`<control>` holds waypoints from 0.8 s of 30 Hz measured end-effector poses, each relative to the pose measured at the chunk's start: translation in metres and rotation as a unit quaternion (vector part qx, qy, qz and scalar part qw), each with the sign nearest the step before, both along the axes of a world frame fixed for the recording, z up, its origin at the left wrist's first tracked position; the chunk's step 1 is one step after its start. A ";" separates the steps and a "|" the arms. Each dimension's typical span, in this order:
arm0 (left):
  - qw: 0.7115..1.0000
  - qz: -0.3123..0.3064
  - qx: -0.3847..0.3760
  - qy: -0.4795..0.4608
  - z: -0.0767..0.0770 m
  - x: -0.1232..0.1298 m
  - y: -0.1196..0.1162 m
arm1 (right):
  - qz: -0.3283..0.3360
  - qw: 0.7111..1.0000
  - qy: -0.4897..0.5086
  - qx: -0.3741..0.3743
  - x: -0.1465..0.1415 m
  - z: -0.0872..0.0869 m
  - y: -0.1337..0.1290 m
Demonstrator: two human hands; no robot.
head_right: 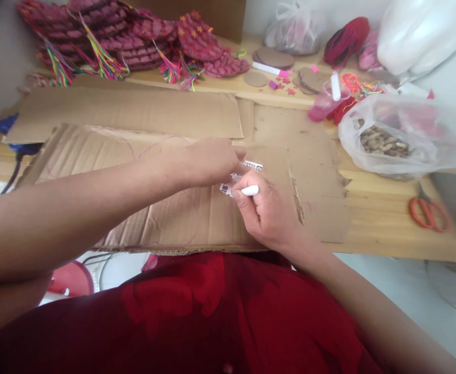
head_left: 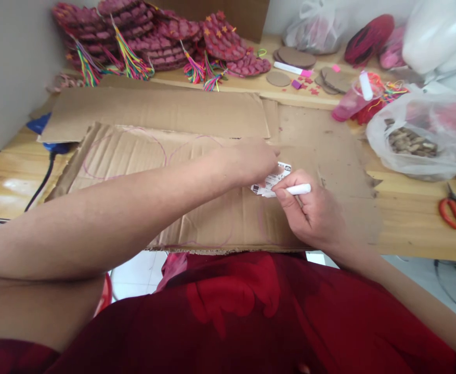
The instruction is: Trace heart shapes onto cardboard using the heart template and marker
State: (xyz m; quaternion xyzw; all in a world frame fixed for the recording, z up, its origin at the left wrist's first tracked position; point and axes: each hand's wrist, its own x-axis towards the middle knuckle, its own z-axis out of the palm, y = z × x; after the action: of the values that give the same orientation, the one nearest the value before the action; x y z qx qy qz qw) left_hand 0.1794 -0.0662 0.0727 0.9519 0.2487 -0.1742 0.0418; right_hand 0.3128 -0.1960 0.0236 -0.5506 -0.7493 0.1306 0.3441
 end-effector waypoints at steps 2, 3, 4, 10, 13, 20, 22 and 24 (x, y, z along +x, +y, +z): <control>1.000 0.008 -0.004 0.000 0.000 0.000 0.000 | 0.011 1.000 -0.001 -0.001 -0.001 0.000 0.000; 1.000 0.012 -0.006 -0.001 0.000 0.000 0.000 | 0.017 1.000 0.000 -0.003 -0.002 0.000 -0.001; 1.000 0.013 -0.008 -0.001 -0.001 0.000 0.000 | 0.021 1.000 0.000 -0.002 -0.002 0.000 -0.001; 0.999 -0.034 0.026 0.014 -0.003 -0.001 0.001 | 0.028 0.999 -0.037 0.026 -0.001 -0.003 -0.003; 0.996 -0.073 0.036 0.026 -0.001 -0.002 0.001 | 0.046 0.998 -0.034 0.028 -0.001 -0.004 -0.004; 0.997 -0.072 0.034 0.017 -0.005 0.000 0.005 | 0.020 0.999 -0.035 0.030 0.009 -0.004 -0.003; 0.996 -0.074 0.037 0.017 -0.008 0.000 0.006 | 0.000 0.999 -0.041 0.029 0.016 -0.004 -0.004; 0.996 -0.079 0.040 0.017 -0.009 0.001 0.007 | -0.031 0.998 -0.048 0.020 0.024 -0.004 -0.005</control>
State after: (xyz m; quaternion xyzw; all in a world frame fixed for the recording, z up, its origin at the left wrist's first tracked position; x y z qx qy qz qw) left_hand 0.1799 -0.0593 0.0635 0.9663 0.1798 -0.1834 -0.0142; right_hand 0.3373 -0.2012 0.0197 -0.5726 -0.7496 0.0784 0.3226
